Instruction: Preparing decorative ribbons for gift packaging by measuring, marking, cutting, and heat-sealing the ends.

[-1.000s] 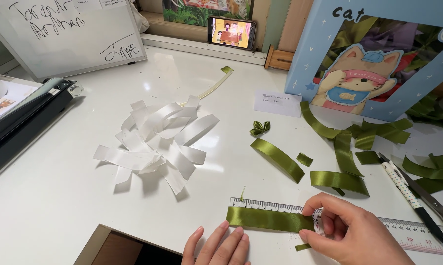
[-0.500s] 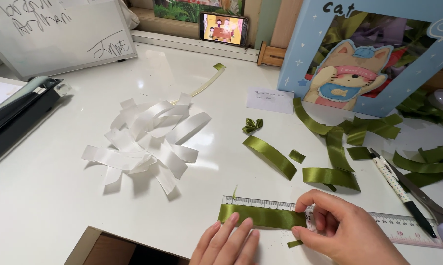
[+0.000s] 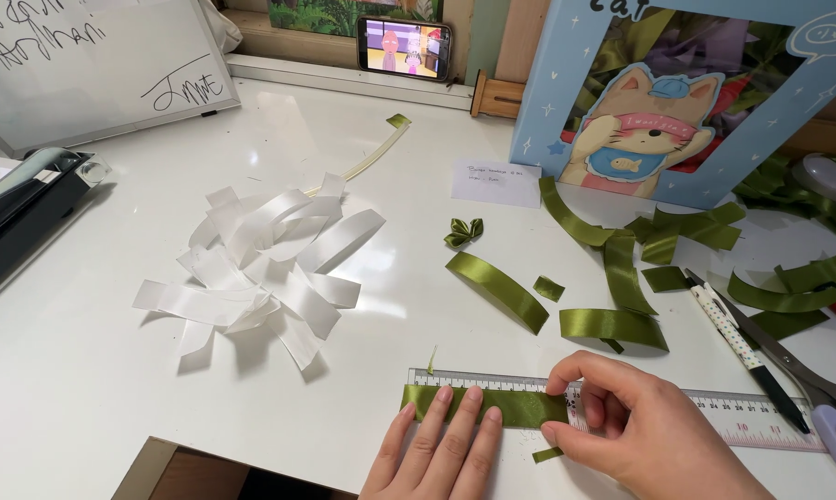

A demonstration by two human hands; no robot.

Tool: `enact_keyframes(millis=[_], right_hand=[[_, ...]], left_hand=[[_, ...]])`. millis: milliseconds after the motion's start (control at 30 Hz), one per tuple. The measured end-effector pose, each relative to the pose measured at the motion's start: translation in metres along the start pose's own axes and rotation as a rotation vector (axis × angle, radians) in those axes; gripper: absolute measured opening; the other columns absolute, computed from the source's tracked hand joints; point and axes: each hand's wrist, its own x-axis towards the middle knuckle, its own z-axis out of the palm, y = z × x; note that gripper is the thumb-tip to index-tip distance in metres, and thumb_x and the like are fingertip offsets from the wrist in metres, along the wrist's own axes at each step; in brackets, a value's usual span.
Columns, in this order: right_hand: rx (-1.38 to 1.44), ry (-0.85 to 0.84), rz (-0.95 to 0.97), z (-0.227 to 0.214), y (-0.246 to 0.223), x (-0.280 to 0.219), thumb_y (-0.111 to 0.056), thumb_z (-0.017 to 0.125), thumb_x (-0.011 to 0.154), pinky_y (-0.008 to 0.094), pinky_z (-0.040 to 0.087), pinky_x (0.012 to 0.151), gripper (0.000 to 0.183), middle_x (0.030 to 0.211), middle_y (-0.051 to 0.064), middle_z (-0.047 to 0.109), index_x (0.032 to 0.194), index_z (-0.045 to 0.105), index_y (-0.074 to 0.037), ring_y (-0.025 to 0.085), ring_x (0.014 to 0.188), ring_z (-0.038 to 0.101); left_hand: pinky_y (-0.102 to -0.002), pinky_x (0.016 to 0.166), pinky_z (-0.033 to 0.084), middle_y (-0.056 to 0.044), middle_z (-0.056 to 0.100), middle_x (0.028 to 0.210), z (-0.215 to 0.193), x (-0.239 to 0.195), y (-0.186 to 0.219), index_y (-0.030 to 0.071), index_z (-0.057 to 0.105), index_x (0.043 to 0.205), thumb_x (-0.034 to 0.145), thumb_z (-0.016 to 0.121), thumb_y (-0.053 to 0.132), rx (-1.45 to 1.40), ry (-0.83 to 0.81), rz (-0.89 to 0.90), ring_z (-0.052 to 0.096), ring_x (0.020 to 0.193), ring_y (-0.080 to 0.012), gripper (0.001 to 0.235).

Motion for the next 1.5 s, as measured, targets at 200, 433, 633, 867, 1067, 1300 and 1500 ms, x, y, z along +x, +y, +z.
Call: enact_keyframes(millis=[200, 433, 633, 867, 1067, 1300, 1500], right_hand=[[-0.015, 0.008, -0.023, 0.0, 0.001, -0.001, -0.015, 0.099, 0.079, 0.024, 0.039, 0.07, 0.018, 0.068, 0.004, 0.054, 0.091, 0.088, -0.021, 0.016, 0.066, 0.051], [-0.032, 0.019, -0.099, 0.003, 0.015, 0.008, -0.016, 0.1, 0.076, 0.023, 0.041, 0.068, 0.019, 0.065, 0.001, 0.056, 0.089, 0.088, -0.023, 0.014, 0.063, 0.052], [-0.032, 0.042, -0.128, 0.004, 0.018, 0.01, -0.016, 0.1, 0.073, 0.022, 0.043, 0.067, 0.019, 0.065, 0.0, 0.057, 0.086, 0.088, -0.023, 0.013, 0.062, 0.052], [-0.014, 0.019, -0.112, 0.001, 0.012, 0.004, -0.016, 0.099, 0.075, 0.023, 0.043, 0.067, 0.019, 0.066, 0.001, 0.056, 0.088, 0.088, -0.023, 0.014, 0.063, 0.052], [0.04, -0.01, -0.224, -0.001, 0.023, 0.01, -0.013, 0.099, 0.075, 0.023, 0.045, 0.065, 0.026, 0.064, -0.001, 0.058, 0.093, 0.084, -0.024, 0.011, 0.061, 0.053], [0.331, 0.233, -0.099, -0.098, 0.019, -0.002, 0.006, 0.077, 0.091, 0.043, 0.056, 0.062, 0.024, 0.085, 0.019, 0.073, 0.111, 0.087, -0.003, 0.029, 0.07, 0.061], [-0.344, 0.395, 0.053, -0.131, 0.055, 0.03, -0.032, 0.083, 0.084, 0.026, 0.049, 0.071, 0.013, 0.078, -0.005, 0.083, 0.086, 0.088, -0.02, 0.013, 0.068, 0.068]], left_hand=[[-0.036, 0.099, 0.051, 0.001, 0.073, 0.13, 0.001, 0.0, 0.0, 0.022, 0.07, 0.124, 0.108, 0.036, 0.024, -0.007, 0.0, 0.007, 0.07, 0.119, -0.0193, 0.038], [-0.037, 0.098, 0.051, 0.001, 0.073, 0.13, -0.001, 0.001, 0.001, 0.023, 0.07, 0.124, 0.108, 0.036, 0.025, -0.016, -0.004, 0.002, 0.07, 0.12, -0.0196, 0.037], [-0.037, 0.099, 0.05, 0.0, 0.073, 0.131, 0.0, -0.002, 0.003, 0.022, 0.069, 0.126, 0.111, 0.024, 0.039, -0.04, -0.032, -0.016, 0.068, 0.122, -0.0204, 0.051], [-0.036, 0.093, 0.053, -0.006, 0.072, 0.127, 0.016, -0.011, 0.008, 0.016, 0.071, 0.124, 0.113, 0.017, 0.048, -0.071, -0.009, 0.036, 0.069, 0.116, -0.0253, 0.064], [-0.038, 0.09, 0.054, -0.009, 0.073, 0.107, 0.032, -0.008, 0.02, 0.01, 0.073, 0.106, 0.109, 0.02, 0.039, -0.065, 0.023, 0.046, 0.069, 0.099, -0.0262, 0.06], [-0.04, 0.074, 0.061, -0.006, 0.071, 0.087, 0.066, -0.013, 0.038, 0.028, 0.07, 0.106, 0.095, 0.047, 0.012, 0.064, 0.216, -0.009, 0.072, 0.081, -0.0261, 0.03], [-0.049, 0.079, 0.061, -0.012, 0.076, 0.092, 0.064, -0.015, 0.043, 0.029, 0.071, 0.113, 0.101, 0.044, 0.021, 0.025, 0.193, -0.006, 0.075, 0.085, -0.0331, 0.031]])
